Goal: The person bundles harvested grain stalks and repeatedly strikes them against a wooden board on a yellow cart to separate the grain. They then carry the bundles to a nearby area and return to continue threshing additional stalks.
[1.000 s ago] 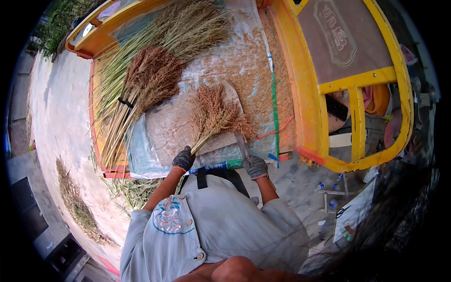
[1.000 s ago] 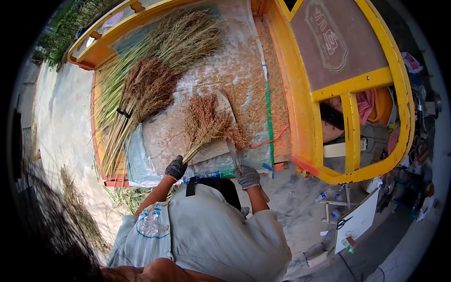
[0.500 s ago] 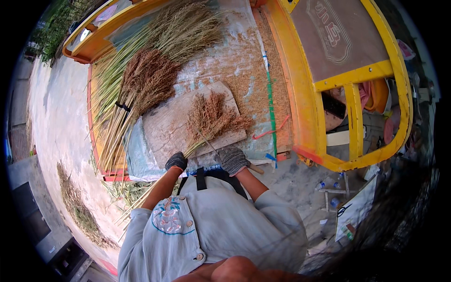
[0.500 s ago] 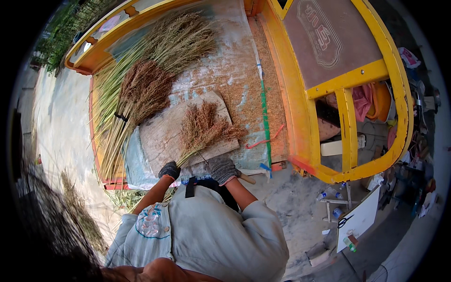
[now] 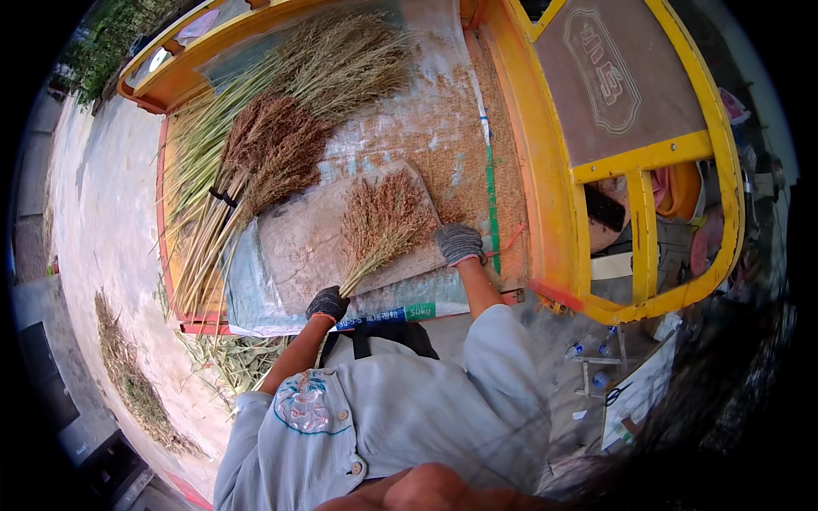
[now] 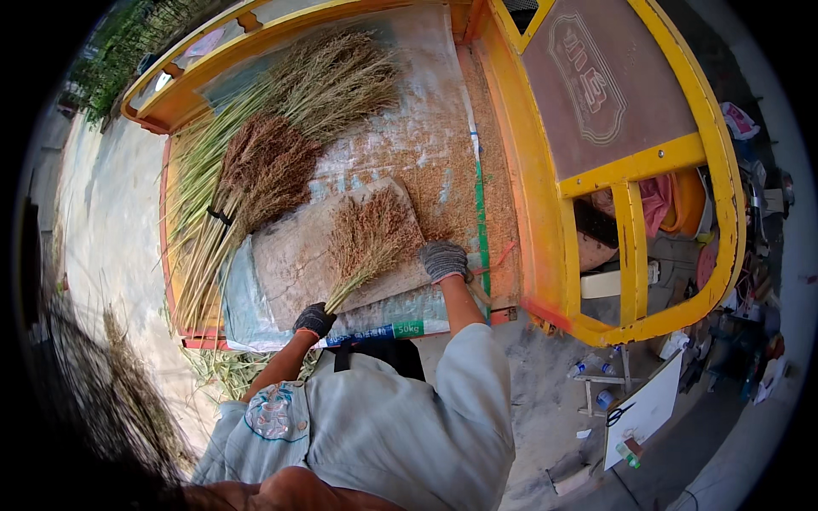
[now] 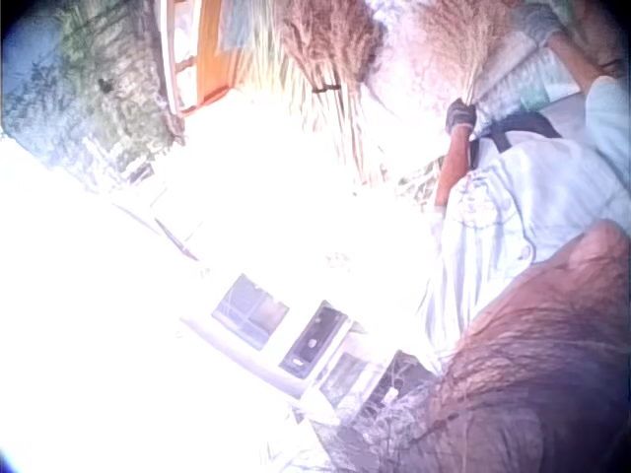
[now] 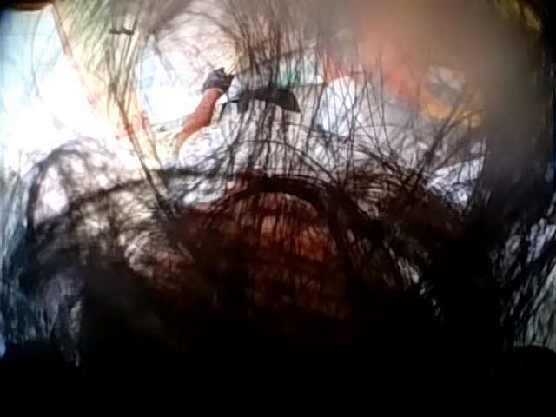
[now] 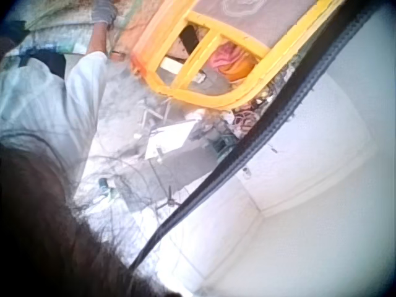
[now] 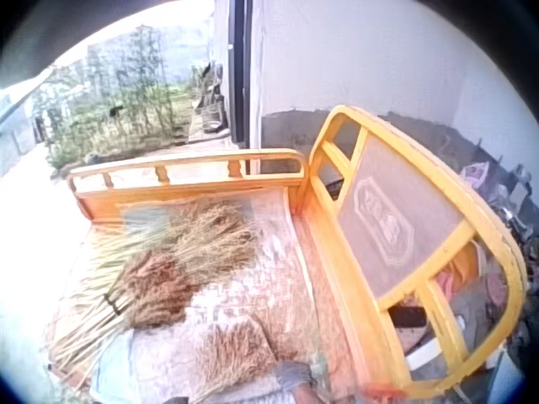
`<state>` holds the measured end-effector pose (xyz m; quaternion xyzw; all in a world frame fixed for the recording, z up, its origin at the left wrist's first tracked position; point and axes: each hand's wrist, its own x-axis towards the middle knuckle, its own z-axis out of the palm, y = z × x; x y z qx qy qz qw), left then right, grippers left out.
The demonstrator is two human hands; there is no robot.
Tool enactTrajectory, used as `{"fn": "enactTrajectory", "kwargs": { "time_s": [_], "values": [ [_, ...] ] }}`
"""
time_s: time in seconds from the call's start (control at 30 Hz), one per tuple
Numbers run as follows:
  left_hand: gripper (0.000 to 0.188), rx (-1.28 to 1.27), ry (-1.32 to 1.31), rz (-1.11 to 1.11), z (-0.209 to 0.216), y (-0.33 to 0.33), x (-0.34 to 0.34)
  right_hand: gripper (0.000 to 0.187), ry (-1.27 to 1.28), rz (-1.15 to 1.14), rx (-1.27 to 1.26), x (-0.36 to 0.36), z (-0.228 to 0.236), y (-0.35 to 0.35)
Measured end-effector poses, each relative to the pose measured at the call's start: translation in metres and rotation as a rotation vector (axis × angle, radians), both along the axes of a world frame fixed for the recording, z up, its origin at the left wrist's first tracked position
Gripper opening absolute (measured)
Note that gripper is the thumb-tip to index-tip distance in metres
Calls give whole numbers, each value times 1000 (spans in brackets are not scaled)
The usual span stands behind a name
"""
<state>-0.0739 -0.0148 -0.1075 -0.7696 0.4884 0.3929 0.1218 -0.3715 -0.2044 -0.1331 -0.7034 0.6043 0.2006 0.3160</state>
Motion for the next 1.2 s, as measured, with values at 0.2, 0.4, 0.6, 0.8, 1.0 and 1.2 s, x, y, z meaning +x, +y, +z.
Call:
{"fn": "enactTrajectory", "kwargs": {
  "time_s": [0.2,0.4,0.6,0.8,1.0,1.2],
  "values": [
    [37,87,-21,19,-16,5,9,39,-122,143,-131,27,30,37],
    [31,90,154,351,-36,25,20,39,-272,400,-109,79,5,114],
    [27,131,298,467,-26,46,3,43,-90,208,-37,36,-45,60],
    [37,201,282,422,19,42,-11,43,-146,130,40,52,-34,34],
    [41,152,244,242,54,37,-8,40,-134,209,-92,48,-48,22],
    [48,97,297,254,73,43,-2,43,45,356,-63,45,-96,25]
  ]
}}
